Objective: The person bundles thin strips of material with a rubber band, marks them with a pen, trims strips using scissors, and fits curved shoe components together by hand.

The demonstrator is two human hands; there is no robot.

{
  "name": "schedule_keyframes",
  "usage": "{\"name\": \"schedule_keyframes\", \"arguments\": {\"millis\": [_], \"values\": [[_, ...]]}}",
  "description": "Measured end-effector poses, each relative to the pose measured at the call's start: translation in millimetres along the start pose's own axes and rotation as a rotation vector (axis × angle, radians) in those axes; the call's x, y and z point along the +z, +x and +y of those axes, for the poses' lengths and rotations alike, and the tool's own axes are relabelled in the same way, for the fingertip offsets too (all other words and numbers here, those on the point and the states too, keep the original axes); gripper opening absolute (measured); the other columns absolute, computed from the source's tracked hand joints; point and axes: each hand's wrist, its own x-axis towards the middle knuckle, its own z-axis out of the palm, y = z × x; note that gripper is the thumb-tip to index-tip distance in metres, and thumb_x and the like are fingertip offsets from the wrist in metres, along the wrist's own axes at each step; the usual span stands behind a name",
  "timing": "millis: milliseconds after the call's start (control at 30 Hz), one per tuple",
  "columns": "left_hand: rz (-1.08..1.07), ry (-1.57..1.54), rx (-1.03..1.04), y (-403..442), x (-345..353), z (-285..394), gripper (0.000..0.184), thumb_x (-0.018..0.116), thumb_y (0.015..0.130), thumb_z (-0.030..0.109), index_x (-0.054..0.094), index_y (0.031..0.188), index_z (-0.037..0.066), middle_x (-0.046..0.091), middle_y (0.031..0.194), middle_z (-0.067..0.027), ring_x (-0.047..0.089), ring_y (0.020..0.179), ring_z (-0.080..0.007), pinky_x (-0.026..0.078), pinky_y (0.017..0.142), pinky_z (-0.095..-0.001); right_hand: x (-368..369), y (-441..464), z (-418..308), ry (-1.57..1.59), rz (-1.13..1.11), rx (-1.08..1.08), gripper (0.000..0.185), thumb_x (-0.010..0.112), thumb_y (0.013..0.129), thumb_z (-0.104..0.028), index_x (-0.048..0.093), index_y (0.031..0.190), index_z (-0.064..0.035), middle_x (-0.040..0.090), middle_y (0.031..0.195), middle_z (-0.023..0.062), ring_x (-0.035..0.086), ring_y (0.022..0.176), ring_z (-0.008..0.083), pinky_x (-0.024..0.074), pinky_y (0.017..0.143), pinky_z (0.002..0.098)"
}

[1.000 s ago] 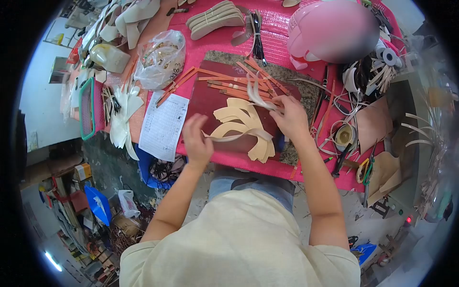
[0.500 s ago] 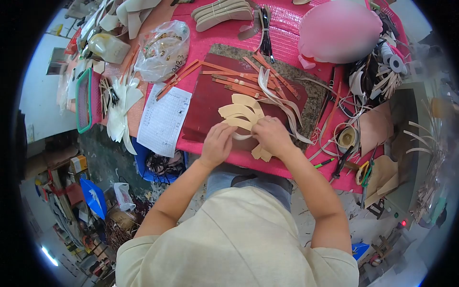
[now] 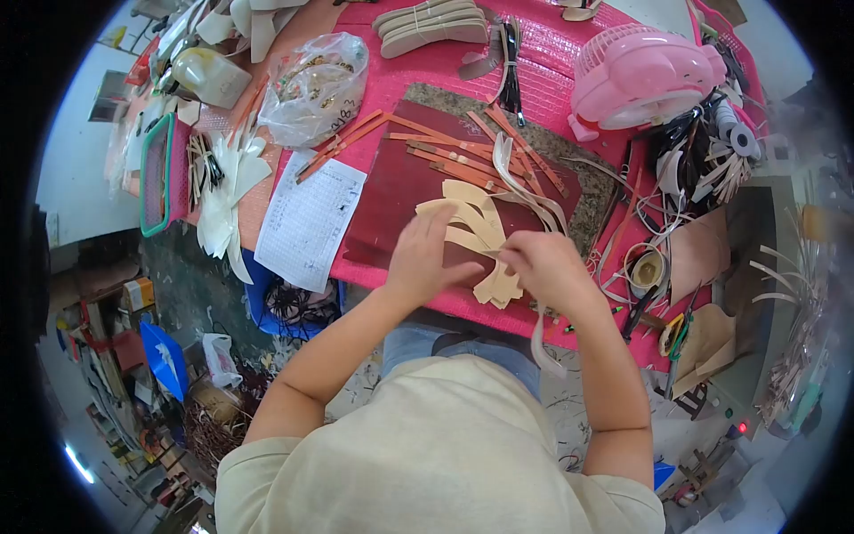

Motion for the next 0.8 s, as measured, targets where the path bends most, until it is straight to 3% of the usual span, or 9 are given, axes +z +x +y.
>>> {"name": "schedule_keyframes", "arguments": {"millis": [33,67,167,233,267,467,800], "values": [[0.047,0.151,-0.044,-0.3,3.9,-6.9,0.063,0.067,0.062,0.04,0.047,0.107,0.001,0.05,0.106,-0.012,0.046,0.102,-0.0257,0.036,0.082,-0.0371,-0.7,3.1,-1.6,-0.007,-0.006,-0.001,0.018,0.053,0.079,-0.013,0.056,0.088,0.0015,0.06,0.065,0.0101,0.057,0.051,0.0193,0.0447,0.052,0.0307],[-0.12,0.281,-0.084,-11.7,8.7,-16.6,0.078,0.064,0.062,0.045,0.037,0.117,-0.004,0.04,0.119,-0.0159,0.035,0.114,-0.0268,0.031,0.09,-0.0386,-1.9,6.4,-4.4,0.127,0.011,0.088,0.017,0.052,0.08,-0.014,0.057,0.084,0.0014,0.059,0.063,0.0088,0.055,0.05,0.017,0.0438,0.051,0.03],[-0.143,0.206,-0.099,-37.1,14.0,-25.5,0.078,0.066,0.061,0.042,0.037,0.118,-0.001,0.039,0.121,-0.0155,0.037,0.113,-0.0277,0.032,0.09,-0.0399,9.2,34.5,-1.4,0.31,0.016,0.189,0.02,0.051,0.081,-0.017,0.057,0.074,0.0007,0.056,0.059,0.0055,0.052,0.049,0.0116,0.042,0.049,0.0275],[-0.113,0.226,-0.097,-44.3,10.5,-22.7,0.078,0.066,0.061,0.043,0.037,0.119,0.0,0.039,0.12,-0.0156,0.037,0.113,-0.0277,0.032,0.089,-0.04,30.1,64.8,11.3,0.224,0.001,-0.092,0.019,0.052,0.081,-0.016,0.056,0.075,0.0016,0.057,0.059,0.0043,0.051,0.05,0.0101,0.0391,0.048,0.0247],[-0.079,0.25,-0.082,-46.1,8.3,-23.4,0.079,0.066,0.06,0.043,0.037,0.12,0.0,0.038,0.12,-0.0157,0.037,0.113,-0.0277,0.032,0.089,-0.04,38.0,79.3,11.0,0.221,-0.01,-0.097,0.019,0.052,0.081,-0.016,0.056,0.075,0.0016,0.057,0.059,0.0043,0.051,0.05,0.0101,0.0391,0.048,0.0247],[-0.13,0.25,-0.105,-71.2,6.0,-39.3,0.077,0.063,0.061,0.045,0.039,0.12,0.002,0.04,0.117,-0.014,0.036,0.111,-0.027,0.03,0.091,-0.0393,74.2,125.0,-5.6,-0.034,-0.253,0.019,0.02,0.052,0.081,-0.019,0.057,0.077,0.0003,0.058,0.058,0.0051,0.054,0.054,0.0122,0.0404,0.053,0.0268],[-0.071,0.209,-0.122,-74.9,8.7,-42.9,0.076,0.066,0.059,0.044,0.042,0.117,0.002,0.039,0.116,-0.0141,0.037,0.109,-0.0283,0.031,0.09,-0.0402,91.4,139.0,-4.8,-0.118,-0.247,0.028,0.022,0.051,0.082,-0.02,0.057,0.078,0.0005,0.057,0.056,0.0052,0.053,0.049,0.0123,0.041,0.048,0.0263]]}}
